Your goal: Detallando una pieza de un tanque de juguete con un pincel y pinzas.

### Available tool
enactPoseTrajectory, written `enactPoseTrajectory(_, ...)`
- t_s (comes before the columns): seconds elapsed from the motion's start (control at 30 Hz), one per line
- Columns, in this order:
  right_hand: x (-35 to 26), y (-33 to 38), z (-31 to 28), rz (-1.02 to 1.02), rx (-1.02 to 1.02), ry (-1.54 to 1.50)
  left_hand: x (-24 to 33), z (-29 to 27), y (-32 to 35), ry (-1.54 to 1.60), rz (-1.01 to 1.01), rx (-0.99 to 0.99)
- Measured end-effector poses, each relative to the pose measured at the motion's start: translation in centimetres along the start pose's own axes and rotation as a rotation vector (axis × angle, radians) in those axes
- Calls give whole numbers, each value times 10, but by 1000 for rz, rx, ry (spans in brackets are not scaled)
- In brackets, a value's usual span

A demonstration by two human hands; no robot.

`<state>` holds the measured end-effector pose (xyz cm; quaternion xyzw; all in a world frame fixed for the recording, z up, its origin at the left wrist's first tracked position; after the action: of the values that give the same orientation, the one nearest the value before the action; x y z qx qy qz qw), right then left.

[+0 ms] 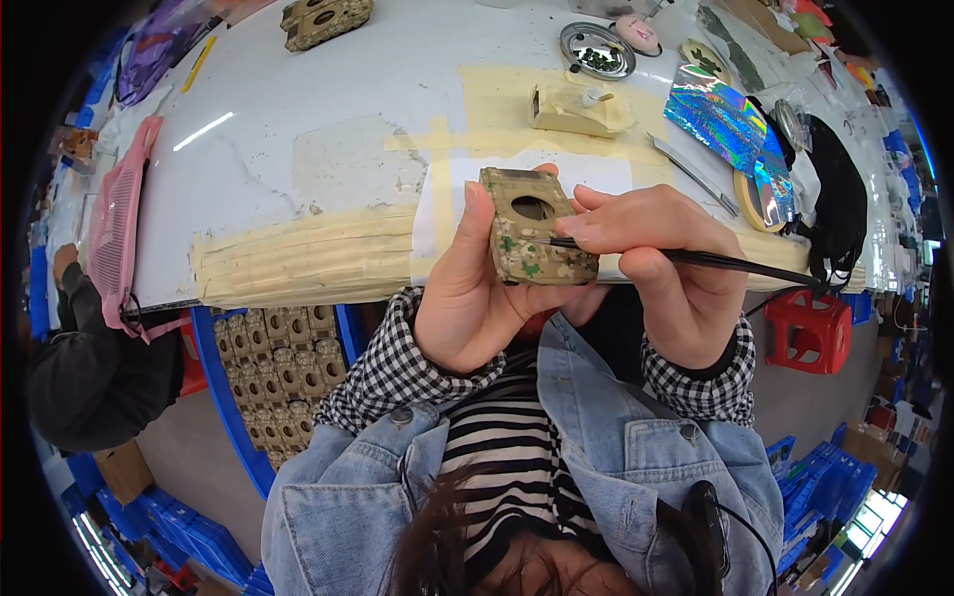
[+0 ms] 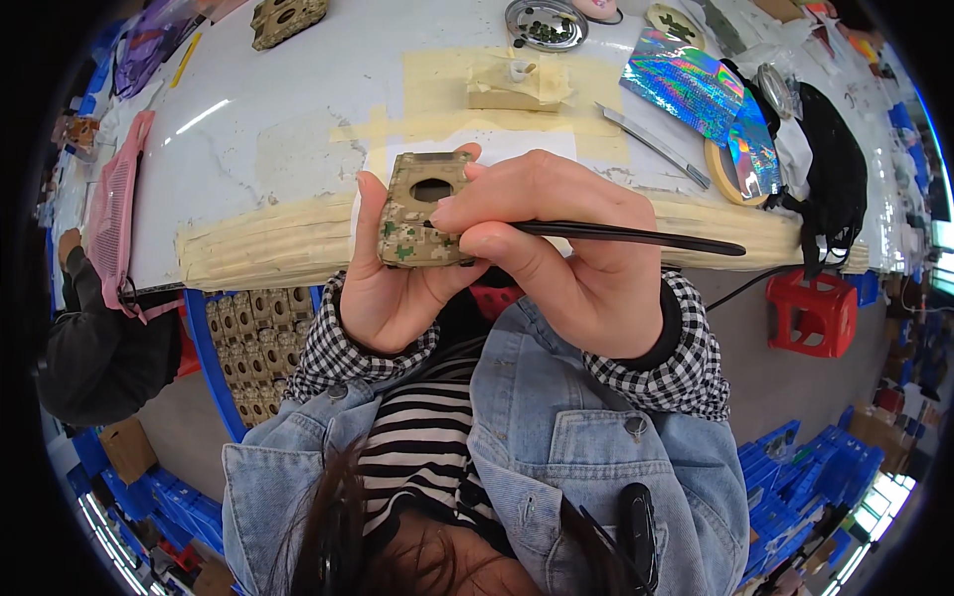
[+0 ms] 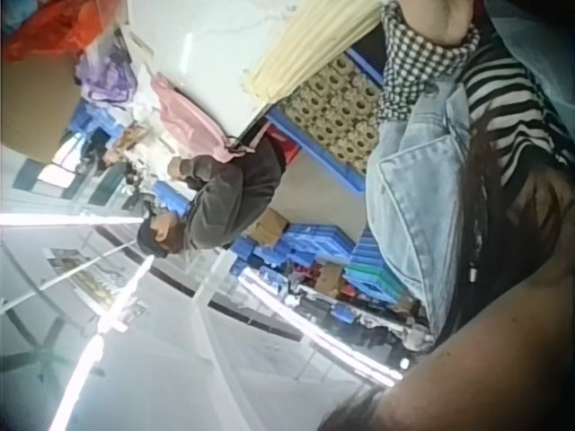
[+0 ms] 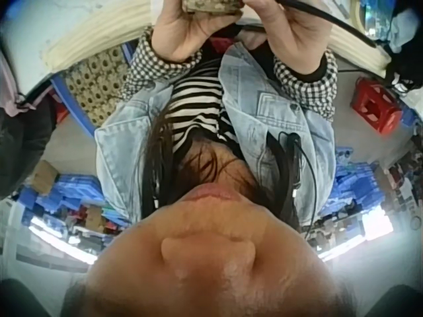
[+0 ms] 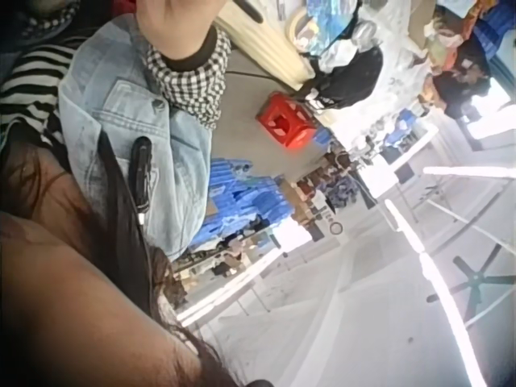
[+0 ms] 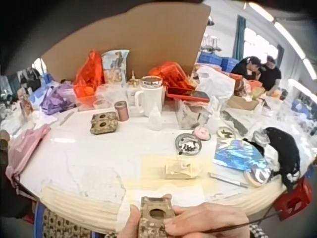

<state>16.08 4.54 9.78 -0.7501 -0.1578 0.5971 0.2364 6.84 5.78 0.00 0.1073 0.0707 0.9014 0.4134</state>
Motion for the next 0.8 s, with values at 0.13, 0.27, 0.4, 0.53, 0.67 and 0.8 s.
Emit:
enactPoseTrajectory(0.13, 0, 0, 1, -5, -1, 5, 1, -2, 0, -30, 6, 8)
enactPoseTrajectory(0.27, -1, 0, 1, -17, 1, 13, 0, -1, -1, -17, 1, 11)
enactPoseTrajectory(0.4, -2, 0, 2, -30, -2, 34, 1, -1, -1, -14, 2, 18)
enactPoseTrajectory(0.53, -3, 0, 2, -37, -4, 43, 0, -2, -1, -13, 5, 56)
enactPoseTrajectory(0.67, -3, 0, 2, -35, -4, 39, 1, -2, -1, -24, 7, 61)
enactPoseTrajectory(0.8, -2, 1, 2, -37, -5, 47, 1, -2, -1, -20, 5, 40)
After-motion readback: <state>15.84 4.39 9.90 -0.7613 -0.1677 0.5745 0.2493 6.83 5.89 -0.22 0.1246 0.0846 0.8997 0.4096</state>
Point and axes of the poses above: each hand's wrist, its own y-axis away from the middle knuckle, its own z-axis out of the palm, x = y × z, the point moved 8 cm from there along -y, towards the middle knuckle, and after that the axes turned 13 degrees about x, right-handed, at the moved point
